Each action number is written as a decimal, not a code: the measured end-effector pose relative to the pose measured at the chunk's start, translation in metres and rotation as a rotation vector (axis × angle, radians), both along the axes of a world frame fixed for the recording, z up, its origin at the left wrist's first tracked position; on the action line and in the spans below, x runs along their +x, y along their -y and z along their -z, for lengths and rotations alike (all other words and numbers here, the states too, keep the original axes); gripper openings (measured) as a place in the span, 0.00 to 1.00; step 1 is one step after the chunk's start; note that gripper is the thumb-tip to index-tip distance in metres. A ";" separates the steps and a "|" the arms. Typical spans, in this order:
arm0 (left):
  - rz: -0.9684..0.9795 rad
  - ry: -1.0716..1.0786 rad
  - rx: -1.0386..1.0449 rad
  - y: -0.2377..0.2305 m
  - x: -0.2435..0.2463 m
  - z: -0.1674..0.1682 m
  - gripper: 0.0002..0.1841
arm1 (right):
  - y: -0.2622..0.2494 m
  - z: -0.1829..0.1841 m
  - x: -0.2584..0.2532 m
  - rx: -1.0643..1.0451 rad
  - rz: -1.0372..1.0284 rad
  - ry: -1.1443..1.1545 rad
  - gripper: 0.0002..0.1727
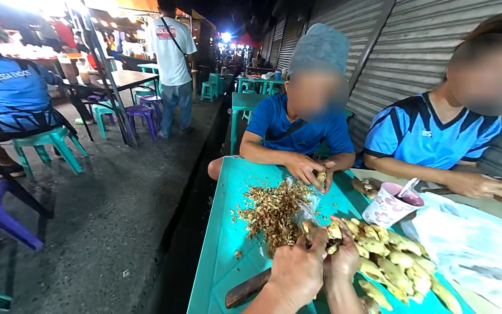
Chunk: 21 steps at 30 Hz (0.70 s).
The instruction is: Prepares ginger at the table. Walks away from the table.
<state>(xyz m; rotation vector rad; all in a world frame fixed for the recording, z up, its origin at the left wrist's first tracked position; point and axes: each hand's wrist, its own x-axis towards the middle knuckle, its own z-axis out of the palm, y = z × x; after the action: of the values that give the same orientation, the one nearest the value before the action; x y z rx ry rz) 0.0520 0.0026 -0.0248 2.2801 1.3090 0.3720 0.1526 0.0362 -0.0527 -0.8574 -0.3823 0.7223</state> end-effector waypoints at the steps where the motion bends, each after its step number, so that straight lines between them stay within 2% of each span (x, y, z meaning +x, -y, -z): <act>1: -0.004 0.002 0.006 -0.001 0.000 0.000 0.28 | 0.000 0.001 -0.002 0.001 0.006 -0.019 0.19; 6: -0.044 0.004 -0.011 -0.005 -0.004 -0.004 0.26 | -0.003 0.001 -0.004 -0.016 -0.123 -0.223 0.22; 12: -0.040 0.074 0.039 -0.010 -0.010 0.003 0.25 | -0.001 -0.005 -0.006 -0.106 -0.339 -0.480 0.30; 16: 0.013 0.085 0.016 -0.010 -0.011 0.003 0.27 | -0.002 -0.004 -0.001 -0.103 -0.365 -0.465 0.28; 19: -0.080 0.023 0.060 -0.012 -0.011 0.003 0.29 | 0.000 -0.009 -0.009 -0.101 -0.314 -0.396 0.28; 21: -0.119 0.003 0.088 -0.016 -0.012 0.005 0.30 | 0.002 -0.013 -0.015 -0.111 -0.362 -0.403 0.31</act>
<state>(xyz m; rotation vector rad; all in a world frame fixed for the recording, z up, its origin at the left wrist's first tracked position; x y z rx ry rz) 0.0400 0.0186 -0.0300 2.2778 1.4584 0.4822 0.1380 0.0337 -0.0400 -0.7301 -0.1353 1.2368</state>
